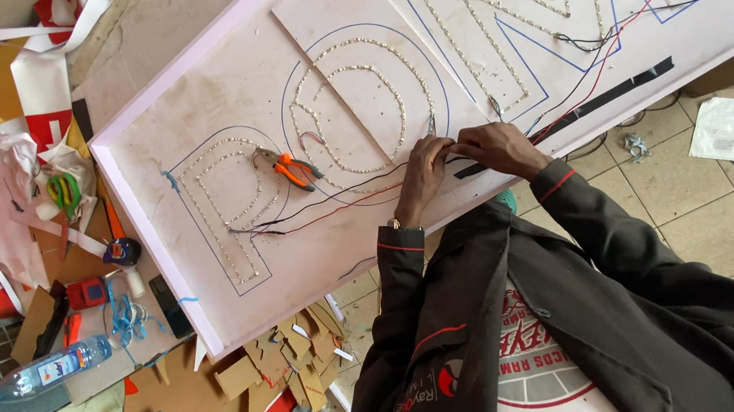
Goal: The person connects and secures wires on a large white board with LED strips arranged to spell 'POMIS'. They use electrical tape to bundle and attach wires to the board surface, working along the letter outlines.
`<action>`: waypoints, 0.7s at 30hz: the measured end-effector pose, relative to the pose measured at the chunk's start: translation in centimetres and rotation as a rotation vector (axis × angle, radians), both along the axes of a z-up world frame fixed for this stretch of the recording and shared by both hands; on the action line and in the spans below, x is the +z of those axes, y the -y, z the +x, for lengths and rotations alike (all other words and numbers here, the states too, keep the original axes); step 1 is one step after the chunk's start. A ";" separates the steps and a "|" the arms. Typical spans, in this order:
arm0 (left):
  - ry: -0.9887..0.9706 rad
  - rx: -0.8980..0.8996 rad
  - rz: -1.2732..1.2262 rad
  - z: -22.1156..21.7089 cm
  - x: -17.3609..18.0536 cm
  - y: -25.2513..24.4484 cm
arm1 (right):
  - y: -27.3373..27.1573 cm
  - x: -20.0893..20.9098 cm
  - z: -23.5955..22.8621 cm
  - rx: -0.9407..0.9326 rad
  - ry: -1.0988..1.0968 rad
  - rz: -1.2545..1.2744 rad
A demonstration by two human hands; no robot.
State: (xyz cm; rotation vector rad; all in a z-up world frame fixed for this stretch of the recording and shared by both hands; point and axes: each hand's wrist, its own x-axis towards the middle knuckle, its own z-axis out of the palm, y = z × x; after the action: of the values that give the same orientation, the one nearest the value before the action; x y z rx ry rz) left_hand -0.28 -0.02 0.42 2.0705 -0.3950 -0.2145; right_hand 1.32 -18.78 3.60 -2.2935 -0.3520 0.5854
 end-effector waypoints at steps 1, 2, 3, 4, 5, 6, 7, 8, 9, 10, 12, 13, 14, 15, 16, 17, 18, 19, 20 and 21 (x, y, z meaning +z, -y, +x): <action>-0.002 0.004 0.000 -0.1 0.2 -0.1 | 0.0 -1.1 0.1 0.004 -0.002 0.000; -0.003 0.010 -0.023 0.0 0.5 -0.1 | 0.1 -2.2 0.1 -0.016 -0.040 -0.022; -0.003 0.016 -0.047 0.0 0.7 0.0 | 0.3 -3.3 0.2 -0.036 -0.078 -0.045; -0.004 0.014 -0.048 0.0 0.5 -0.1 | 0.2 -3.5 0.4 -0.039 -0.079 -0.046; -0.004 0.003 -0.045 -0.1 0.2 -0.1 | 0.1 -3.7 0.6 -0.047 -0.108 -0.016; -0.003 -0.008 -0.043 0.0 0.0 -0.1 | 0.1 -3.8 0.9 -0.056 -0.134 0.015; -0.002 -0.012 -0.043 0.0 0.4 0.0 | 0.0 -4.0 0.9 -0.059 -0.134 0.015; -0.001 -0.006 -0.026 0.0 0.8 0.0 | 0.0 -4.2 0.9 -0.049 -0.100 -0.016; -0.001 -0.001 -0.008 0.0 1.2 0.0 | -0.1 -4.3 0.9 -0.038 -0.067 -0.047; -0.001 -0.001 -0.010 0.2 0.9 0.1 | -0.1 -3.8 1.0 -0.039 -0.067 -0.048; 0.060 -0.055 0.093 0.3 0.3 0.0 | -0.2 -2.9 1.0 -0.003 -0.041 -0.072; 0.056 -0.051 0.092 0.1 -0.4 -0.1 | -0.1 -2.7 0.7 0.001 -0.044 -0.073; 0.083 -0.041 0.133 0.1 -1.1 -0.2 | 0.0 -2.4 0.7 0.012 0.001 -0.064; 0.110 -0.031 0.174 0.2 -1.7 -0.3 | 0.2 -2.1 0.6 0.023 0.046 -0.054; 0.113 -0.031 0.174 -0.2 -1.1 -0.4 | 0.2 -1.8 0.4 0.023 0.049 -0.054; 0.205 0.015 0.239 -0.5 -0.6 -0.5 | 0.2 -1.5 0.2 -0.028 0.109 -0.066; 0.296 0.060 0.302 -0.8 -0.1 -0.5 | 0.2 -1.3 0.0 -0.081 0.169 -0.080; 0.299 0.058 0.302 -1.3 0.9 -0.4 | 0.7 -1.5 0.1 -0.083 0.171 -0.080; 0.347 0.110 0.318 -1.9 1.9 -0.3 | 1.1 -1.8 0.1 -0.136 0.213 0.060; 0.396 0.162 0.335 -2.5 2.8 -0.3 | 1.4 -2.2 0.0 -0.190 0.255 0.201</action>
State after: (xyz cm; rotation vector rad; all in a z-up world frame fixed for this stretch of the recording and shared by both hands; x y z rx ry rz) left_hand -2.75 0.27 3.20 2.4670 -0.4484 0.2482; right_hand 1.35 -20.18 1.40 -2.1774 -0.2947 0.1545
